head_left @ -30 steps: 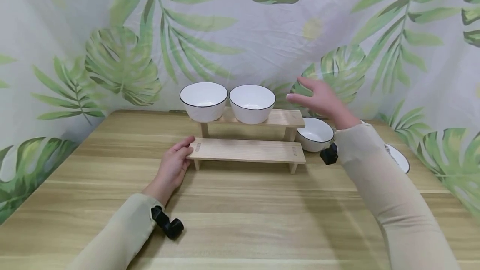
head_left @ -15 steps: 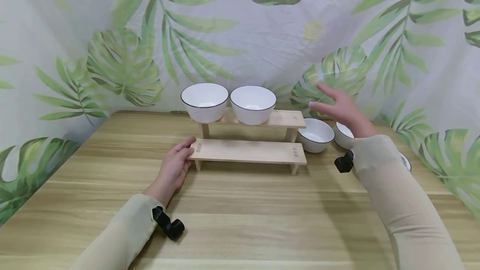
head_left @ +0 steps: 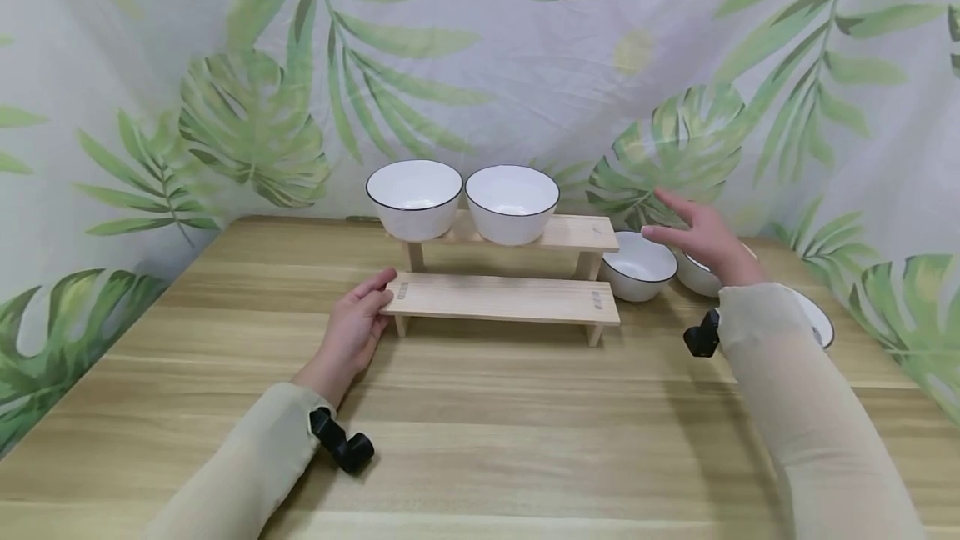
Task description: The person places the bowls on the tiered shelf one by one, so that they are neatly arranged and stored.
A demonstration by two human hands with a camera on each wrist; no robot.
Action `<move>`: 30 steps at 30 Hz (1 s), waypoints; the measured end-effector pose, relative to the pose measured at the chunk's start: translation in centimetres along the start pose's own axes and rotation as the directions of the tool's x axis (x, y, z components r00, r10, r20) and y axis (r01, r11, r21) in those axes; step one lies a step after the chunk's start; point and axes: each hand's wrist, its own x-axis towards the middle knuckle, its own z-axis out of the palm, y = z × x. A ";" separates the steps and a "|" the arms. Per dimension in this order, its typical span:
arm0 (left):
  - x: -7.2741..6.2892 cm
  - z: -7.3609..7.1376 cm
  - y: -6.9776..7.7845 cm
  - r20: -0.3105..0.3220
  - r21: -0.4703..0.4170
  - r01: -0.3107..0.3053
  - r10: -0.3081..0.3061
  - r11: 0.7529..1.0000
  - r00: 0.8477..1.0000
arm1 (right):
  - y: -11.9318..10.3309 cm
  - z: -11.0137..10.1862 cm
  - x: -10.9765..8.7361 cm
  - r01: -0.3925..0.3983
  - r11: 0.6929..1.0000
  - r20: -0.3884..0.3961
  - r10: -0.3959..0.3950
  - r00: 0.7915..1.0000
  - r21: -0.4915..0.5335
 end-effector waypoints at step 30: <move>-0.3 0.1 0.2 0.000 -0.002 0.005 -0.005 1.000 1.000 | 4.2 4.0 0.6 -0.053 0.991 0.100 0.066 0.993 -0.123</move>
